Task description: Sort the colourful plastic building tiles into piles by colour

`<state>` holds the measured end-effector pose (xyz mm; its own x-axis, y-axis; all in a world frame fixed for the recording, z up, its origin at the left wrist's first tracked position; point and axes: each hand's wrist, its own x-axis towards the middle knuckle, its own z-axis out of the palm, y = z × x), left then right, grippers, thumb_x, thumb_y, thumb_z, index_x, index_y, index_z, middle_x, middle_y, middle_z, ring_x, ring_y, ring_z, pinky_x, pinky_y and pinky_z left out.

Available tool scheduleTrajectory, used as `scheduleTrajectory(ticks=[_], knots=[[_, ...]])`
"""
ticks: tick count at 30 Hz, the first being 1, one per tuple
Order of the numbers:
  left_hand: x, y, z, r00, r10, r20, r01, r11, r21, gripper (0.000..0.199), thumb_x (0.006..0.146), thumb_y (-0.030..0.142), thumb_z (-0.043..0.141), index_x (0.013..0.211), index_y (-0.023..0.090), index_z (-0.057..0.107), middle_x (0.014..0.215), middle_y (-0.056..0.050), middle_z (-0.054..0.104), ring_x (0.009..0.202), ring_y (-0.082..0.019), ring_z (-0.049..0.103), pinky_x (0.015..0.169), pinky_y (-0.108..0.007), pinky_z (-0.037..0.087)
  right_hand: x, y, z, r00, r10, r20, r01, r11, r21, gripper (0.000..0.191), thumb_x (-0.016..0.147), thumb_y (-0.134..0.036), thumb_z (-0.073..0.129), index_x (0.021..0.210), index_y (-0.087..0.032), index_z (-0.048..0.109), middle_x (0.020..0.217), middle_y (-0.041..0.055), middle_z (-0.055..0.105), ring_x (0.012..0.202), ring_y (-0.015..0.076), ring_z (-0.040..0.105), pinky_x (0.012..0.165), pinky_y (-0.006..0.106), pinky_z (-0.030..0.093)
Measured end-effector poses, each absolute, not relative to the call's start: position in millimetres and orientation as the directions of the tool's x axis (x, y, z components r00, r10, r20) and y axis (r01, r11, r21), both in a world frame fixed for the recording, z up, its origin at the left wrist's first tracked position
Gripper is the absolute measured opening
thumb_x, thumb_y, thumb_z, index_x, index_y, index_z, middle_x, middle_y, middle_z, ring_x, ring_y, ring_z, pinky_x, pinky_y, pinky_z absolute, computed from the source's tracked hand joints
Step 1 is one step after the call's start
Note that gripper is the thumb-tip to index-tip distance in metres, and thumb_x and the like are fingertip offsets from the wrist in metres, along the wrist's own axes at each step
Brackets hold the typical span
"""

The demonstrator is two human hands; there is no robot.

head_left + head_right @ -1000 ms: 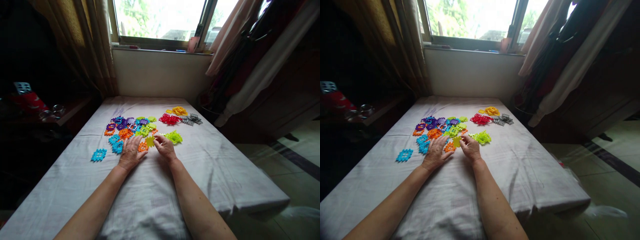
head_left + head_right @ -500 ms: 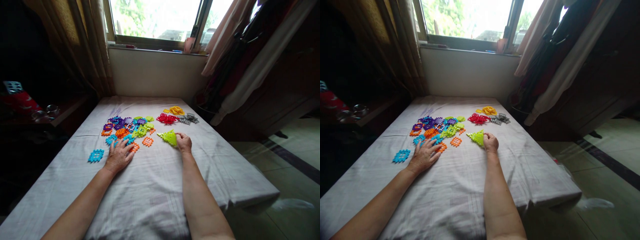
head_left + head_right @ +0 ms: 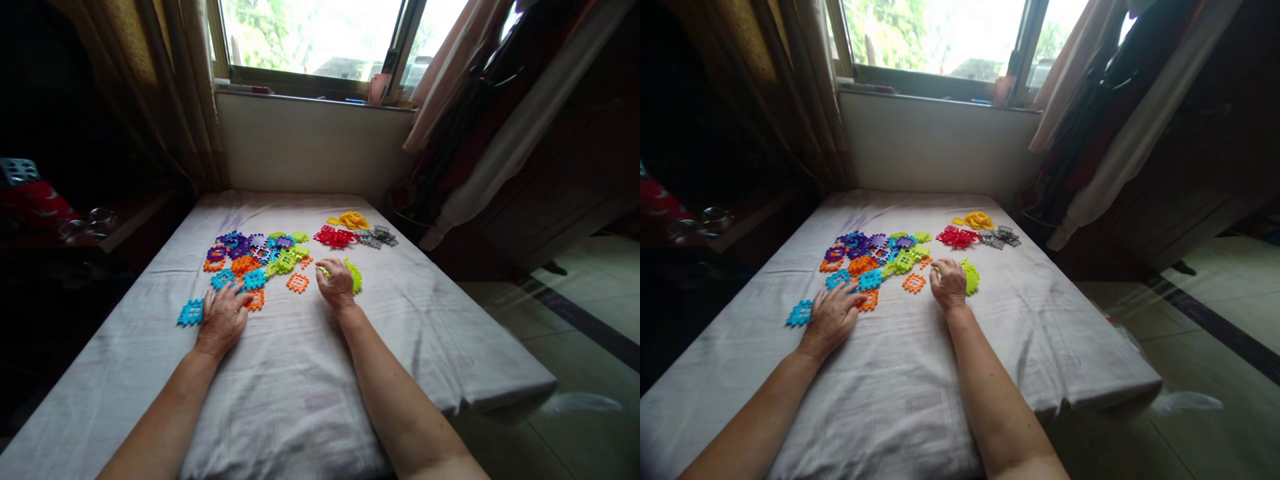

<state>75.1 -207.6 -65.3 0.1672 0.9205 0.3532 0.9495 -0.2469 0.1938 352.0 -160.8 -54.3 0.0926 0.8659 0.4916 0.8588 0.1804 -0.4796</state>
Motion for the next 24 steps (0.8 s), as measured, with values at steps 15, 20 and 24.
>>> scheduleTrajectory(ticks=[15,20,24], knots=[[71.4,-206.9,-67.2,0.119,0.915,0.385,0.926,-0.242,0.289,0.027,0.088,0.026,0.049,0.097,0.028,0.074,0.134,-0.006,0.067,0.134,-0.032,0.053,0.116,-0.06,0.031,287.2,-118.4,-49.1,-0.222,0.944,0.245,0.919,0.287,-0.271,0.026,0.095,-0.031,0.058,0.116,-0.029,0.072,0.129,0.005,0.069,0.121,0.0246,0.058,0.101,0.041,0.041],[70.7,-206.0,-68.1,0.115,0.916,0.384,0.924,-0.24,0.297,0.027,0.088,0.027,0.049,0.096,0.028,0.074,0.133,-0.006,0.068,0.133,-0.032,0.053,0.115,-0.06,0.033,305.5,-124.4,-48.1,-0.189,0.901,0.39,0.863,0.342,-0.372,0.024,0.096,-0.024,0.054,0.108,-0.027,0.074,0.122,0.0043,0.073,0.112,0.0209,0.063,0.098,0.035,0.044],[70.2,-205.0,-68.9,0.113,0.919,0.378,0.926,-0.235,0.295,0.026,0.087,0.029,0.051,0.098,0.03,0.074,0.133,-0.004,0.068,0.133,-0.031,0.053,0.116,-0.058,0.033,350.5,-133.4,-45.9,0.042,0.864,0.503,0.868,0.218,-0.446,0.027,0.095,-0.022,0.051,0.11,-0.024,0.074,0.119,0.0067,0.073,0.11,0.0217,0.063,0.099,0.034,0.044]])
